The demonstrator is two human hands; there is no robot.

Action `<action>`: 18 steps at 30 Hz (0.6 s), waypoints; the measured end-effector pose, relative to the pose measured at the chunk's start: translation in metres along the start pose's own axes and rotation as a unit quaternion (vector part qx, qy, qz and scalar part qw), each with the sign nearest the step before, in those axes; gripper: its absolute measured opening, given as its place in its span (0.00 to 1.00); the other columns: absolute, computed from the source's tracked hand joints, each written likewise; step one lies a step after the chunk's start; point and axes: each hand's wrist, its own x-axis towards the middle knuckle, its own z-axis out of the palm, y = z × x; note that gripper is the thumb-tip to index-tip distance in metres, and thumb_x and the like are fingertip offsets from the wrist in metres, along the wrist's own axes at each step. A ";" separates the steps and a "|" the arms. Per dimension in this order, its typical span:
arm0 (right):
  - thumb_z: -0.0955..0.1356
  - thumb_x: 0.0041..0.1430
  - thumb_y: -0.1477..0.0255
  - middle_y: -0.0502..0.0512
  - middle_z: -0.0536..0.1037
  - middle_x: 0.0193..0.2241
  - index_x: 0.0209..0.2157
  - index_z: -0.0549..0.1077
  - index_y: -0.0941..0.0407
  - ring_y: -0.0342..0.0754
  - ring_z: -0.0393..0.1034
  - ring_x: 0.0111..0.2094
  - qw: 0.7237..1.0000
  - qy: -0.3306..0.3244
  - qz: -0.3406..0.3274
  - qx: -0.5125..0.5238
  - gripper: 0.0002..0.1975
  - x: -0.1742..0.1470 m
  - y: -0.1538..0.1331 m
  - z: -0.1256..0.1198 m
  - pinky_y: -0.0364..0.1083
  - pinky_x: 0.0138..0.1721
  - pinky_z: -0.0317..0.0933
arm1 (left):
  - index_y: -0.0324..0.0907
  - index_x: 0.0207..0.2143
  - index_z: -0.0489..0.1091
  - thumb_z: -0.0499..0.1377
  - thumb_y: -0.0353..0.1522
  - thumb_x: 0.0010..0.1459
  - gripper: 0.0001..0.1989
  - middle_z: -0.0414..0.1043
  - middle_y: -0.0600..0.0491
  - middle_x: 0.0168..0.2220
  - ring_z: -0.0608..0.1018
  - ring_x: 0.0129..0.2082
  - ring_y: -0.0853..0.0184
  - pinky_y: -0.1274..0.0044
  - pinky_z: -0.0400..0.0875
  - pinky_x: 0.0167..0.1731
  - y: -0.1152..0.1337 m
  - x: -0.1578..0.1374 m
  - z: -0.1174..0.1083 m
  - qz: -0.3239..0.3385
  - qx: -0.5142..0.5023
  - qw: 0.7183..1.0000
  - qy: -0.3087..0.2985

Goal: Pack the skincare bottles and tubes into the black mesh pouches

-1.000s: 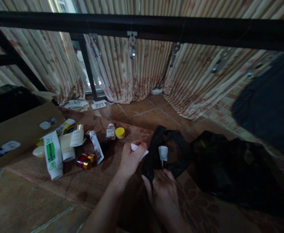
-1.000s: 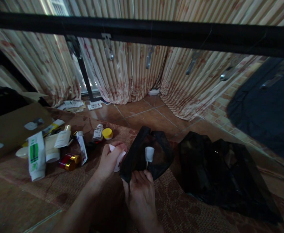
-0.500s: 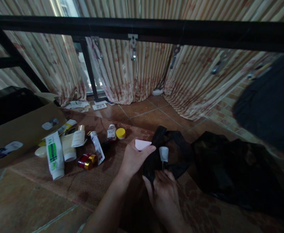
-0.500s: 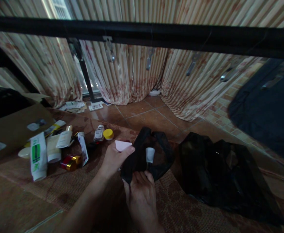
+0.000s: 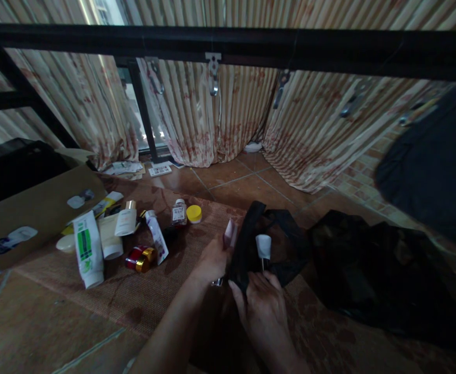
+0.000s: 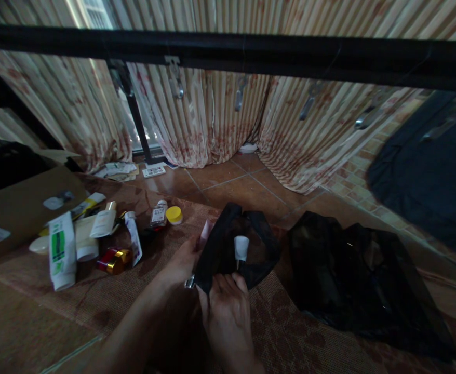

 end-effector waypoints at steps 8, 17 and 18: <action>0.60 0.68 0.70 0.51 0.73 0.25 0.30 0.71 0.56 0.47 0.67 0.28 1.000 -0.008 0.009 0.008 0.14 0.000 -0.002 -0.001 0.49 0.43 0.54 | 0.39 0.33 0.69 0.62 0.39 0.54 0.12 0.70 0.55 0.22 0.71 0.19 0.70 0.81 0.65 0.20 0.023 0.002 0.002 -0.102 -0.146 0.983 0.048; 0.60 0.68 0.70 0.51 0.73 0.24 0.28 0.70 0.56 0.47 0.66 0.28 1.000 -0.014 0.006 -0.005 0.15 0.000 0.000 -0.001 0.49 0.43 0.54 | 0.30 0.46 0.70 0.44 0.31 0.66 0.18 0.77 0.42 0.33 0.80 0.29 0.64 0.75 0.77 0.30 0.052 -0.001 -0.004 -0.186 -0.506 0.842 -0.017; 0.60 0.68 0.70 0.51 0.73 0.25 0.28 0.70 0.56 0.47 0.66 0.28 1.000 -0.014 0.004 -0.003 0.15 0.000 0.000 0.000 0.49 0.43 0.54 | 0.30 0.48 0.69 0.44 0.29 0.65 0.18 0.77 0.42 0.35 0.81 0.31 0.63 0.74 0.78 0.33 0.052 -0.002 -0.004 -0.174 -0.526 0.832 -0.016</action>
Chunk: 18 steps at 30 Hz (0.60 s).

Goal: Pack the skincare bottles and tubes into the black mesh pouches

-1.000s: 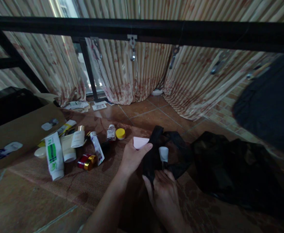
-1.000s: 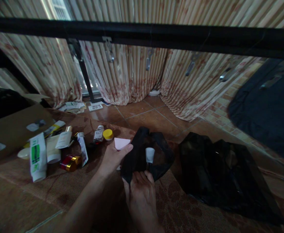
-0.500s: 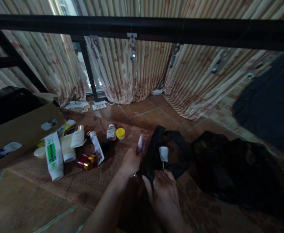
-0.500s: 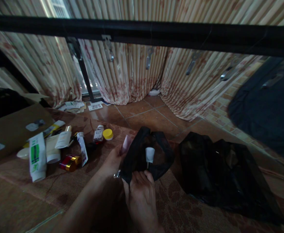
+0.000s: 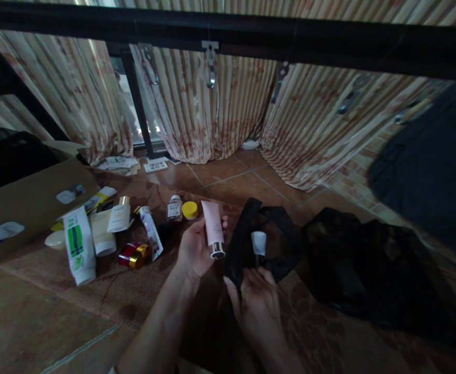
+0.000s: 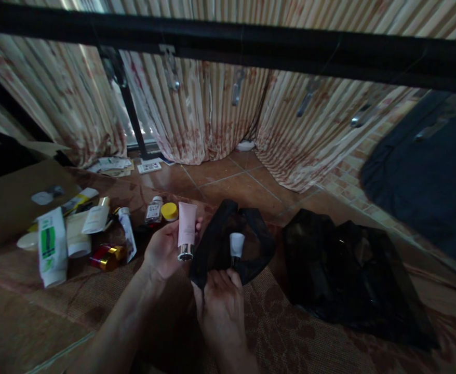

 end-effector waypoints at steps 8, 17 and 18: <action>0.60 0.68 0.69 0.52 0.72 0.24 0.28 0.70 0.56 0.47 0.66 0.28 1.000 0.004 -0.001 -0.023 0.15 -0.001 0.000 0.004 0.49 0.43 0.54 | 0.30 0.48 0.68 0.45 0.27 0.67 0.16 0.76 0.43 0.37 0.81 0.35 0.64 0.74 0.79 0.38 -0.001 -0.005 0.004 0.025 -0.096 0.994 -0.047; 0.60 0.68 0.69 0.51 0.72 0.24 0.28 0.69 0.56 0.47 0.66 0.28 1.000 0.000 -0.003 -0.017 0.15 0.000 -0.001 0.002 0.49 0.43 0.53 | 0.36 0.31 0.65 0.47 0.34 0.68 0.14 0.65 0.55 0.20 0.69 0.14 0.76 0.87 0.67 0.14 -0.005 -0.006 0.006 -0.029 -0.038 0.998 0.040; 0.60 0.68 0.70 0.51 0.72 0.24 0.28 0.69 0.56 0.47 0.66 0.28 1.000 0.001 -0.004 -0.017 0.15 0.000 -0.001 0.002 0.49 0.43 0.53 | 0.36 0.31 0.65 0.47 0.34 0.67 0.15 0.65 0.55 0.19 0.68 0.13 0.76 0.87 0.66 0.12 -0.006 -0.005 0.005 -0.035 -0.026 0.998 0.050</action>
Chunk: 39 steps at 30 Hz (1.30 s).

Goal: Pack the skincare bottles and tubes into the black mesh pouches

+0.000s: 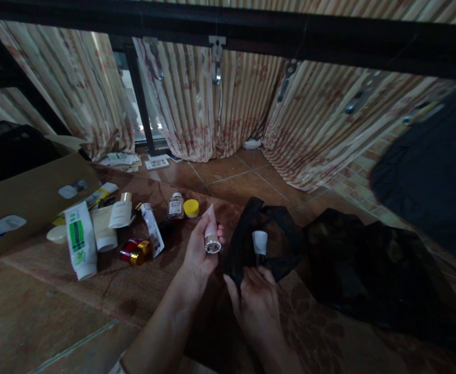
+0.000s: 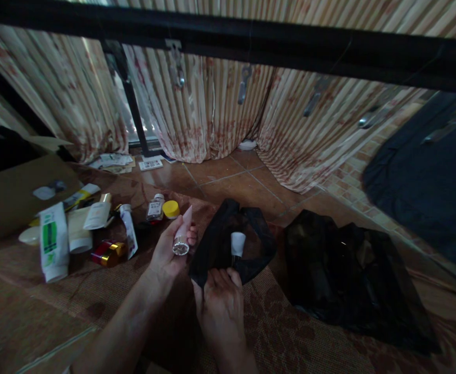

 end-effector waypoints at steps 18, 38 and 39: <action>0.60 0.68 0.70 0.50 0.71 0.23 0.28 0.70 0.56 0.46 0.65 0.27 1.000 -0.009 -0.008 -0.007 0.15 0.001 -0.001 -0.001 0.48 0.42 0.52 | 0.36 0.30 0.65 0.46 0.37 0.66 0.16 0.68 0.53 0.18 0.69 0.12 0.74 0.87 0.62 0.09 -0.003 0.005 -0.002 -0.030 0.048 0.997 0.056; 0.59 0.69 0.68 0.52 0.73 0.25 0.28 0.71 0.56 0.47 0.66 0.28 1.000 -0.018 0.000 -0.007 0.17 0.000 -0.001 -0.002 0.49 0.43 0.54 | 0.37 0.31 0.68 0.53 0.39 0.61 0.14 0.67 0.56 0.18 0.67 0.12 0.75 0.85 0.57 0.11 -0.012 0.005 -0.002 0.008 0.114 0.993 0.034; 0.59 0.69 0.68 0.52 0.73 0.25 0.28 0.71 0.56 0.48 0.66 0.28 1.000 -0.016 0.000 -0.005 0.17 0.000 -0.001 -0.002 0.49 0.42 0.54 | 0.37 0.31 0.69 0.54 0.39 0.61 0.14 0.67 0.56 0.19 0.68 0.13 0.75 0.84 0.59 0.13 -0.012 0.003 -0.001 0.024 0.121 0.992 0.019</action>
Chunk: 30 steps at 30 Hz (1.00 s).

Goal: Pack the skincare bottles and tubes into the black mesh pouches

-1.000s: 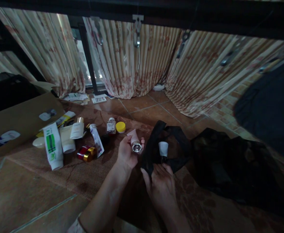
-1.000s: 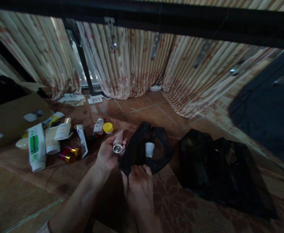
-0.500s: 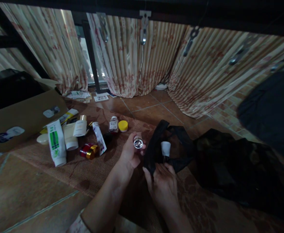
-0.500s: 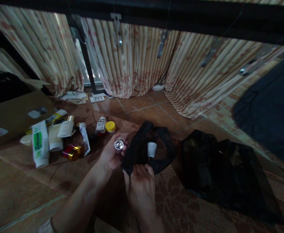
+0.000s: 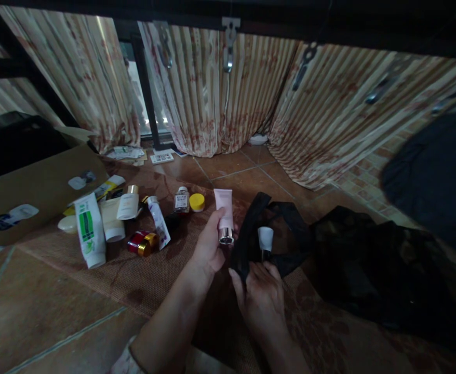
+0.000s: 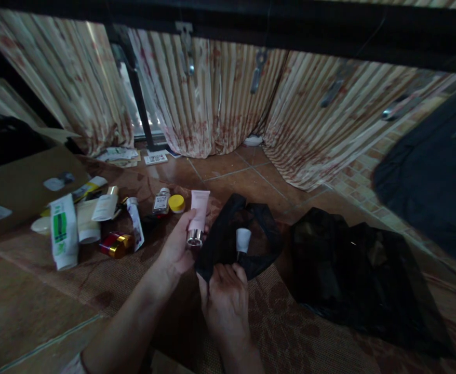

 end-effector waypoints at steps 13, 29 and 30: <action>0.60 0.68 0.71 0.52 0.74 0.25 0.29 0.72 0.57 0.48 0.69 0.29 0.999 0.017 0.002 0.027 0.15 0.001 -0.001 0.004 0.49 0.40 0.54 | 0.34 0.40 0.73 0.57 0.34 0.46 0.18 0.73 0.51 0.25 0.70 0.19 0.72 0.80 0.64 0.21 0.003 -0.013 -0.002 0.115 0.005 0.979 -0.167; 0.60 0.68 0.70 0.51 0.74 0.25 0.29 0.72 0.56 0.47 0.68 0.28 0.999 0.034 -0.010 0.012 0.15 0.002 -0.001 0.004 0.49 0.40 0.54 | 0.33 0.33 0.75 0.58 0.35 0.45 0.15 0.72 0.51 0.23 0.70 0.19 0.71 0.81 0.63 0.18 0.001 -0.016 -0.001 0.136 0.054 0.981 -0.128; 0.60 0.68 0.70 0.51 0.74 0.25 0.29 0.72 0.56 0.47 0.68 0.28 0.999 0.035 -0.010 0.012 0.15 0.002 -0.001 0.004 0.49 0.40 0.54 | 0.33 0.33 0.75 0.58 0.35 0.45 0.15 0.72 0.51 0.23 0.70 0.19 0.71 0.81 0.63 0.18 0.001 -0.015 -0.001 0.136 0.057 0.981 -0.123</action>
